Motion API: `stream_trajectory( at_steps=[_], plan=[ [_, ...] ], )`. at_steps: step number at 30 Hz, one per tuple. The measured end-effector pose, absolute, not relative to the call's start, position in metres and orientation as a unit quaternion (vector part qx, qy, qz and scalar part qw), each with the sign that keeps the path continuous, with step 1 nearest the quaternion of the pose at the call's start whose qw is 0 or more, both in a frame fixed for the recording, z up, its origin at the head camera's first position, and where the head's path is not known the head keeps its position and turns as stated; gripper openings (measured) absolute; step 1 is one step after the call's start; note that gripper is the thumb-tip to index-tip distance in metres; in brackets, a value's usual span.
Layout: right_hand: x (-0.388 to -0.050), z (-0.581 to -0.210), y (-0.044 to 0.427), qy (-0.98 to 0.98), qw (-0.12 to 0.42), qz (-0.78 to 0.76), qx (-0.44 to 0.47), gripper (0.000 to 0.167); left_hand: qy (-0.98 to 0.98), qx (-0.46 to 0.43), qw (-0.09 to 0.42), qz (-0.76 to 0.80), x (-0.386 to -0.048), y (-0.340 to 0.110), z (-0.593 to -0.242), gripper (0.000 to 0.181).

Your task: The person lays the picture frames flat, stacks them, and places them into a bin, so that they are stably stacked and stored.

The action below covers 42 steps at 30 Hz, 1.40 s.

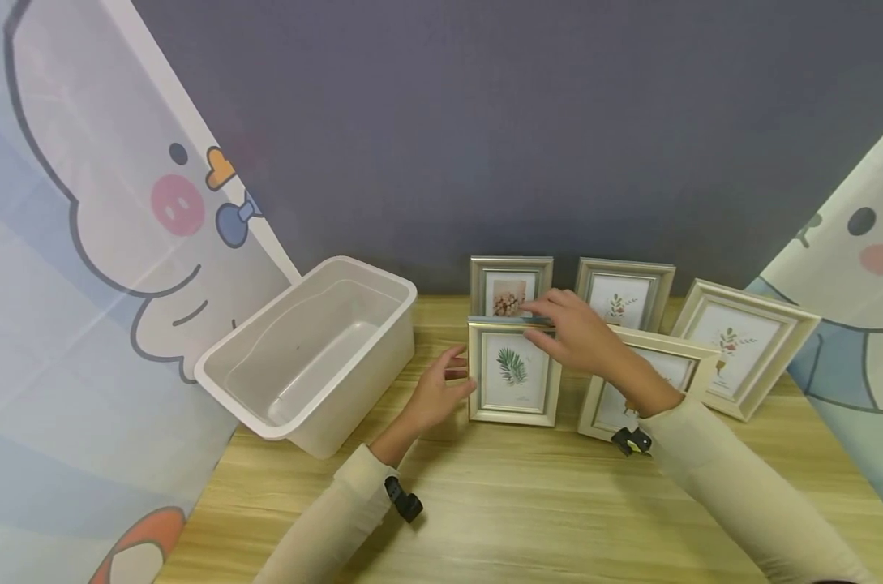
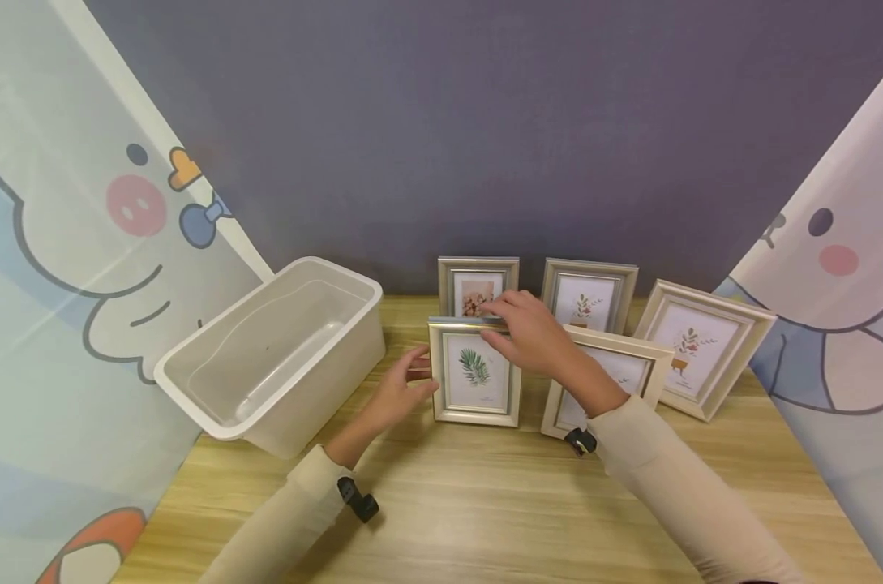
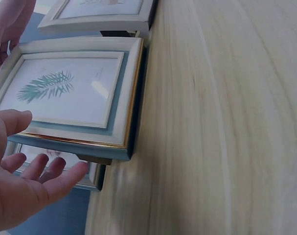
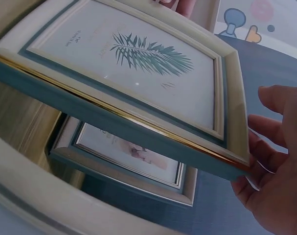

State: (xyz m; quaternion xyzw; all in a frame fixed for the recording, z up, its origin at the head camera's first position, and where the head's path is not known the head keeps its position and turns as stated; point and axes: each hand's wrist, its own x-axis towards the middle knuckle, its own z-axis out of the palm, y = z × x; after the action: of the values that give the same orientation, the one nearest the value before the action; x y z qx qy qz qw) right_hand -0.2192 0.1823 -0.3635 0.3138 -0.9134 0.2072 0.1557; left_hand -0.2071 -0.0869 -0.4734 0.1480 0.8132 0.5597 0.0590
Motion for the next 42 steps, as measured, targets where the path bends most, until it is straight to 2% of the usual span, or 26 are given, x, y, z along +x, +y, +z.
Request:
stream_trajectory(
  at_steps=[16, 33, 42],
  plan=[
    [-0.229, -0.364, 0.174, -0.929, 0.101, 0.188, 0.302, 0.034, 0.834, 0.129, 0.067, 0.532, -0.208, -0.079, -0.475, 0.056],
    [-0.23, -0.363, 0.172, -0.922, 0.117, 0.186, 0.319, 0.031, 0.834, 0.139, 0.061, 0.531, -0.213, -0.082, -0.48, 0.052],
    [-0.23, -0.36, 0.175, -0.918, 0.136, 0.187, 0.322, 0.029, 0.833, 0.139, 0.071, 0.531, -0.212, -0.083, -0.47, 0.053]
  ],
)
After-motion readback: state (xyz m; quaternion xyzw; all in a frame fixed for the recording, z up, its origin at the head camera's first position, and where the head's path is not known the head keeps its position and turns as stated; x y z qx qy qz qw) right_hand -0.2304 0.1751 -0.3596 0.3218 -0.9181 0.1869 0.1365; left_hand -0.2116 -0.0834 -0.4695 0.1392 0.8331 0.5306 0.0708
